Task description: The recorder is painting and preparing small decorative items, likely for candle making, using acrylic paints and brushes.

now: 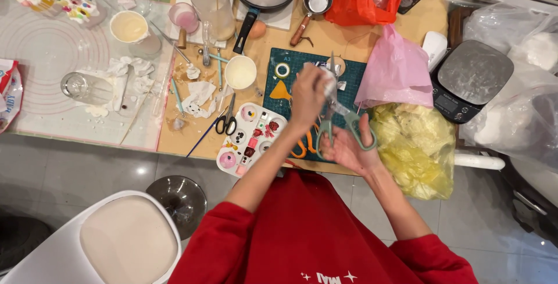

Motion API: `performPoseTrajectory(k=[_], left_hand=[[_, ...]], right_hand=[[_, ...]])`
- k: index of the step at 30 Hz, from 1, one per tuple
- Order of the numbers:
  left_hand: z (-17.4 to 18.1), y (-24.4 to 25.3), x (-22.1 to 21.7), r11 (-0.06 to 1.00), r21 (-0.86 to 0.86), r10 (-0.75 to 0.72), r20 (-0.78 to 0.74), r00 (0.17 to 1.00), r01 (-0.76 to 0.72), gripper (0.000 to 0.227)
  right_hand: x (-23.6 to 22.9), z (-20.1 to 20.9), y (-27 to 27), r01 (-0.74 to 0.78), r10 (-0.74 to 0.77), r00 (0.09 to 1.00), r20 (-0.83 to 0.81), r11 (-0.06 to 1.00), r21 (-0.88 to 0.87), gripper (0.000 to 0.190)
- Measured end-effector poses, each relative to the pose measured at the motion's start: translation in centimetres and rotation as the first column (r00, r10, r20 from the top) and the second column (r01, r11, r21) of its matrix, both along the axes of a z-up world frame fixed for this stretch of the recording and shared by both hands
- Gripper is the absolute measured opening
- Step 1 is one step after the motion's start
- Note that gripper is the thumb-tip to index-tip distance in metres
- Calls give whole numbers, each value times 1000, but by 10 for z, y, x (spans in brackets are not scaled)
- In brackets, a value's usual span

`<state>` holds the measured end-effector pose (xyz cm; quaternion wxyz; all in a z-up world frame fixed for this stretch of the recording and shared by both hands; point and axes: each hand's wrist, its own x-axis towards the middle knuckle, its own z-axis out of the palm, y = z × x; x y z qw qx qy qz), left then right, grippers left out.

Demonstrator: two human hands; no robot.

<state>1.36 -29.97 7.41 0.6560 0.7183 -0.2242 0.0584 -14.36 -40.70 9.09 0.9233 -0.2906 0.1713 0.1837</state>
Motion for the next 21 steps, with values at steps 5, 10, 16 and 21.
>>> performPoseTrajectory(k=[5,10,16,21], left_hand=[[1,13,41,999,-8,48,-80,996,-49,8],[16,3,-6,996,-3,-91,123,988,92,12],[-20,-20,47,995,96,-39,152,988,24,10],[-14,8,72,961,-207,109,-320,941,-181,10]], right_hand=[[-12,4,-1,-50,48,997,56,998,30,102],[-12,6,-1,-50,49,999,14,997,53,103],[-29,2,-1,-143,144,988,51,989,-22,109],[-26,2,-16,-57,59,997,40,998,-36,106]])
